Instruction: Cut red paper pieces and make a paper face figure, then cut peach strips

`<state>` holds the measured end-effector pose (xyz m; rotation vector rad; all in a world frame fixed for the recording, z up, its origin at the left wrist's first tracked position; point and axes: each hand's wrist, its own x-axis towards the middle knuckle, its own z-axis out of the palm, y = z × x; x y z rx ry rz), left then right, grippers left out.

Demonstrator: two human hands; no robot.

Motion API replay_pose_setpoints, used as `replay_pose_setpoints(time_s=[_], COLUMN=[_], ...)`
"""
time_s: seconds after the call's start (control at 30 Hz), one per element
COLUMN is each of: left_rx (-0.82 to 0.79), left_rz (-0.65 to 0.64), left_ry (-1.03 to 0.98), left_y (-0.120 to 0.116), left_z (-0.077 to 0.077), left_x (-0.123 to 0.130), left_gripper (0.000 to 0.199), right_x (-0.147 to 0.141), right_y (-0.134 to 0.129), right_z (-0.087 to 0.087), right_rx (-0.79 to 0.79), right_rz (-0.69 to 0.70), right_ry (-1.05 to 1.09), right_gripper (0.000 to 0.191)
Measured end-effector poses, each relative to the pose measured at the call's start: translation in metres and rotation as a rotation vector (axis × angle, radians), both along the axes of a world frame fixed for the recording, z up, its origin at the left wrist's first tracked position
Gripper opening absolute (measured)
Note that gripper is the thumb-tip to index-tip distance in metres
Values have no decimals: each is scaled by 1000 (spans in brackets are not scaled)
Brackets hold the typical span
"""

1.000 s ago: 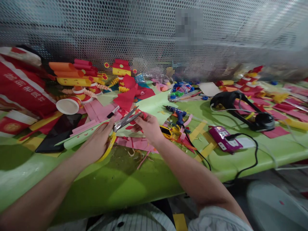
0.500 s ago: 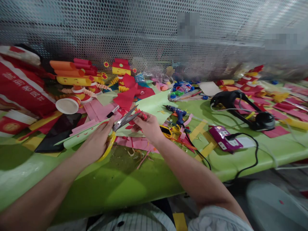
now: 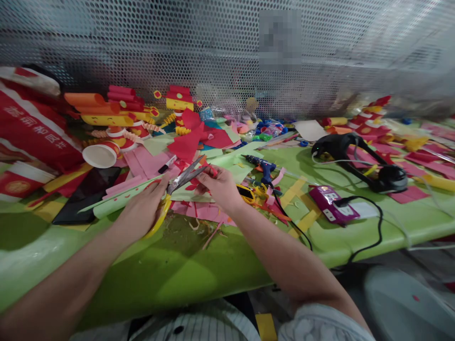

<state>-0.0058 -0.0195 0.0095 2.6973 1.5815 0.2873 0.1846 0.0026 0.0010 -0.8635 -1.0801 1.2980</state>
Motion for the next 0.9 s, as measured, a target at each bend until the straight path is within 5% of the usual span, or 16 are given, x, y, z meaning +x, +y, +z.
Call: replay_pose_setpoints(time_s=[0.9], left_rx=[42], left_rz=[5], left_ry=[112], left_y=[0], left_z=[6], left_x=[1], left_gripper=[67], right_x=[7], right_y=[1], right_z=[3], right_rx=[97], right_rz=[12], right_ry=[-145], right_gripper=[23])
